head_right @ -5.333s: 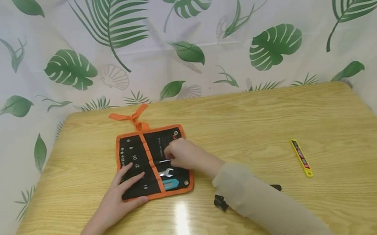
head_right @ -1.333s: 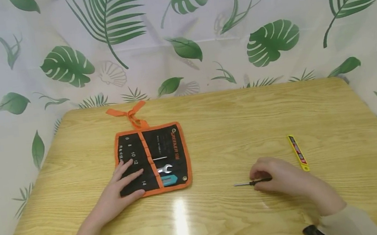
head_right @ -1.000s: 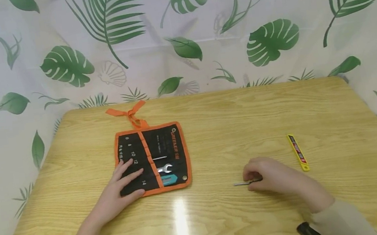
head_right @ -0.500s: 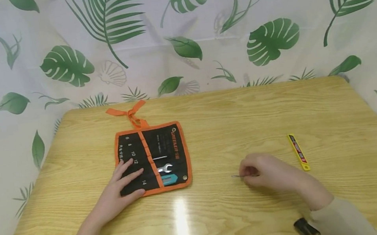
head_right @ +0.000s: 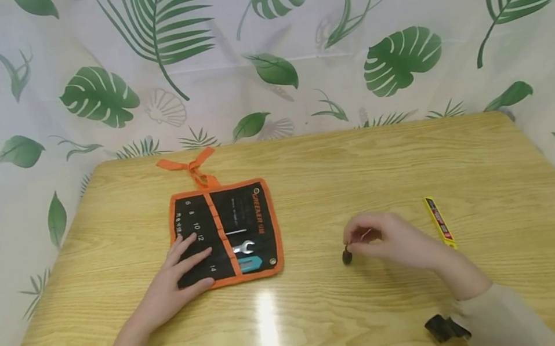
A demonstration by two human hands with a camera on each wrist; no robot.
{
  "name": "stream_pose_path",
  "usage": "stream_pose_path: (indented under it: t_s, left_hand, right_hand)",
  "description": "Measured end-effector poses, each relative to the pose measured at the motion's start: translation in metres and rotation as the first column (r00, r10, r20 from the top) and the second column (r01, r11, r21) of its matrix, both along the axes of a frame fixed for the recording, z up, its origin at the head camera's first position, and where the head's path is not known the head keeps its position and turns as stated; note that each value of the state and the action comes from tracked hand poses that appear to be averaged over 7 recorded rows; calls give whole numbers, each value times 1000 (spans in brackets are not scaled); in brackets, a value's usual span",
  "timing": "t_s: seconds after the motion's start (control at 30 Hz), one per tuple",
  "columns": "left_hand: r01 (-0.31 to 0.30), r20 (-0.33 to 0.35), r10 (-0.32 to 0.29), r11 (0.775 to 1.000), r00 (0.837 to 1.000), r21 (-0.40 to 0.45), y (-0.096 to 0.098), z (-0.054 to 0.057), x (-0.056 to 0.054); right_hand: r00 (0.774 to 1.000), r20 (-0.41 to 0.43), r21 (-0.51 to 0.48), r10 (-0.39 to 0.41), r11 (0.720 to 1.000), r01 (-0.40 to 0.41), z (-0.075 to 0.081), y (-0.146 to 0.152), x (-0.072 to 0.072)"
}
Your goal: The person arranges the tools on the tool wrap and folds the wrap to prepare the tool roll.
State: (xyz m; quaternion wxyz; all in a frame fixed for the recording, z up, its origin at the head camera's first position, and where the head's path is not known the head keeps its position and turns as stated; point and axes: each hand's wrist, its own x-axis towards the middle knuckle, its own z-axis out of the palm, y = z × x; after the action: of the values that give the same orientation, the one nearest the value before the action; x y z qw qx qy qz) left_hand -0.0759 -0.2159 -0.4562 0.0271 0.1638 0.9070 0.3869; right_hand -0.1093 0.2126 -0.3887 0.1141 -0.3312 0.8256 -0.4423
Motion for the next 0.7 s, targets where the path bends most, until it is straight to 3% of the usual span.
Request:
stream_pose_path:
  t_s: [0.27, 0.7]
  left_hand:
    - [-2, 2, 2, 1000, 1000, -1, 0, 0, -1]
    - [2, 6, -2, 1000, 1000, 1, -1, 0, 0]
  right_hand:
    - [996, 57, -36, -62, 997, 64, -2, -10, -5]
    - [995, 102, -174, -8, 984, 26, -5, -42, -19]
